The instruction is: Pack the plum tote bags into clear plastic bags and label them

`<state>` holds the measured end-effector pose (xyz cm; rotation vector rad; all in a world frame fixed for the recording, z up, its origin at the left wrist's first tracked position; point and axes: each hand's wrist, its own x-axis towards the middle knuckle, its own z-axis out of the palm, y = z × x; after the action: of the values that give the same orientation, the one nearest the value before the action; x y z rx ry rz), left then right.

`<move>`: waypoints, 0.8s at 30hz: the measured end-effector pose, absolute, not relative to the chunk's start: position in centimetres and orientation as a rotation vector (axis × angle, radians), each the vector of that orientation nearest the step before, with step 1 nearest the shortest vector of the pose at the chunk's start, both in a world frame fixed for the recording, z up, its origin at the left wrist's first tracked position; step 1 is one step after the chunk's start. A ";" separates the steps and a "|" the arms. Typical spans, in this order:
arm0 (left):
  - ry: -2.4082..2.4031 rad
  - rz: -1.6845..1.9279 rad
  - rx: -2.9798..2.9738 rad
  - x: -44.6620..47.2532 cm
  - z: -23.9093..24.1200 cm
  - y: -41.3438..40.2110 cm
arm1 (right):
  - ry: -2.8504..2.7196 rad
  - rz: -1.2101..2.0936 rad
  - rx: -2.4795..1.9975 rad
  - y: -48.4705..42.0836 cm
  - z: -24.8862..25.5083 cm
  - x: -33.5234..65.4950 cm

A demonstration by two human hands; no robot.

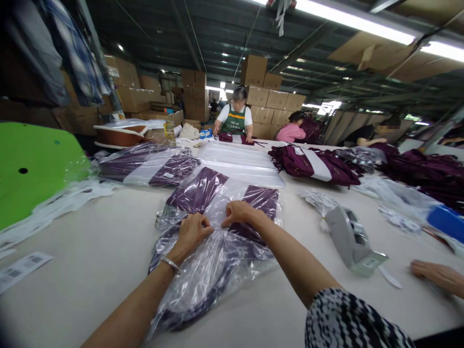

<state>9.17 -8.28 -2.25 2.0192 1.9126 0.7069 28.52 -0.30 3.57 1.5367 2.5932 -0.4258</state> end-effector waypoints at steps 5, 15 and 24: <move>1.910 0.689 2.010 9.1 -2.2 -8.1 | 2.848 -0.476 1.753 -1.5 0.2 30.5; 1.905 0.512 2.063 9.0 -0.7 -7.3 | 2.814 -0.993 1.986 -3.0 -2.2 30.2; 1.871 0.436 2.101 8.7 -1.3 -6.8 | 2.325 -0.436 3.217 -10.3 6.5 53.9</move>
<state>8.70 -6.80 -1.25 2.1007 1.8710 0.4356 53.90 -10.31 6.53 3.2166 2.3255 -0.4357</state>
